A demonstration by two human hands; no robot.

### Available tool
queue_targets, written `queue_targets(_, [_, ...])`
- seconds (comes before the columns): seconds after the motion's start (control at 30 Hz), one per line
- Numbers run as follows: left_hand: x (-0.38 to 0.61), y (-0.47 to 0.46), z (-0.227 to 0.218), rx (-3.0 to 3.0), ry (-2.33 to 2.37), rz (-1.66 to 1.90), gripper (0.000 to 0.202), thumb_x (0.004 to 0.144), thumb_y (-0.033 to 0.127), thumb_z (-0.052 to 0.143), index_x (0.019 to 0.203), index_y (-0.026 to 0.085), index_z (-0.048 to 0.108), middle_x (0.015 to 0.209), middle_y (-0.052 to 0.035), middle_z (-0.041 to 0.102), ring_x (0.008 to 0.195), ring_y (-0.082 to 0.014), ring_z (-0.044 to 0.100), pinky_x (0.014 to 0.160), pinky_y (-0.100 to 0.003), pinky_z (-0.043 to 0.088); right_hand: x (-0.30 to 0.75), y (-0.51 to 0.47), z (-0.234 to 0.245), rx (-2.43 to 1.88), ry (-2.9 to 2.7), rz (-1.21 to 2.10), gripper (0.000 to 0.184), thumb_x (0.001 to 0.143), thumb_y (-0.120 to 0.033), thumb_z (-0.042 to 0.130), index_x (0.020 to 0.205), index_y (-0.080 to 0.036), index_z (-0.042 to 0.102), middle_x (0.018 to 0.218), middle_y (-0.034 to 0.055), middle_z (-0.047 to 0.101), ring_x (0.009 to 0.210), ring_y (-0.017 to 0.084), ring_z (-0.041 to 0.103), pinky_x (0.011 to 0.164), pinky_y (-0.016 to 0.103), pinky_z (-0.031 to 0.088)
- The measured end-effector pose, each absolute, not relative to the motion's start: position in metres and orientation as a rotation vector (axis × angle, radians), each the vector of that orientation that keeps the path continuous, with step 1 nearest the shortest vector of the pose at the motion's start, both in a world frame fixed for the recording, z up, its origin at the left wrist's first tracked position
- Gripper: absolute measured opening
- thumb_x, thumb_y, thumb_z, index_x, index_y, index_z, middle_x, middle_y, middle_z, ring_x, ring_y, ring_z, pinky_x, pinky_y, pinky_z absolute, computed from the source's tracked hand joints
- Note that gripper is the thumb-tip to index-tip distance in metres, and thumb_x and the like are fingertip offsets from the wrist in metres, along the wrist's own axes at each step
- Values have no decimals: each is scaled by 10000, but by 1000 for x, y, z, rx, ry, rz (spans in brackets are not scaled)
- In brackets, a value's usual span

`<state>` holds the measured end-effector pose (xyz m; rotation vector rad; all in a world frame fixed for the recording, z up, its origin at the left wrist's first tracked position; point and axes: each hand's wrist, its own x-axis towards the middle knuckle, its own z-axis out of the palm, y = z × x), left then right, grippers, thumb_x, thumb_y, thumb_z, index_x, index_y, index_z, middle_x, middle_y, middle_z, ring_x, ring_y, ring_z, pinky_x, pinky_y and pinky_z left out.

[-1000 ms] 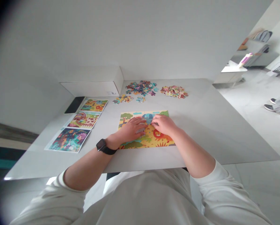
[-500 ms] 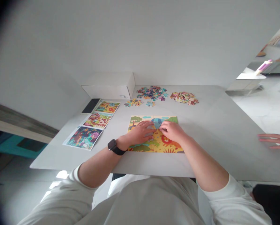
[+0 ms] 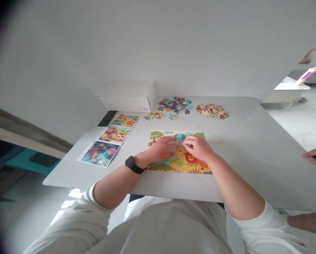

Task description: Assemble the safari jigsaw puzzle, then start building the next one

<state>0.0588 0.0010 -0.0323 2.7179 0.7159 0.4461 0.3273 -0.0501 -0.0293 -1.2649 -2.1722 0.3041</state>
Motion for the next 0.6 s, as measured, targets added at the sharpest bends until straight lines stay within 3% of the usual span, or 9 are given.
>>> queue_targets(0.3, [27,43,-8,2463,1180,879,372,1024,283,639,1382,209,712,1384,-117,755,1320,-269,687,1192,-453,529,335,-53,-13,-1461,-1885,171,239,1009,-316,624,1004,-249,853,1051,78,796,697,189,667,720,363,563])
queue_targets(0.6, [-12,106,-1,2156,1508,964,362,980,240,630,1331,200,709,1310,-102,790,1180,-219,745,1088,-378,580,345,-52,-8,-1495,-1820,78,230,999,-303,623,1070,-242,832,1026,78,780,693,203,657,734,383,570])
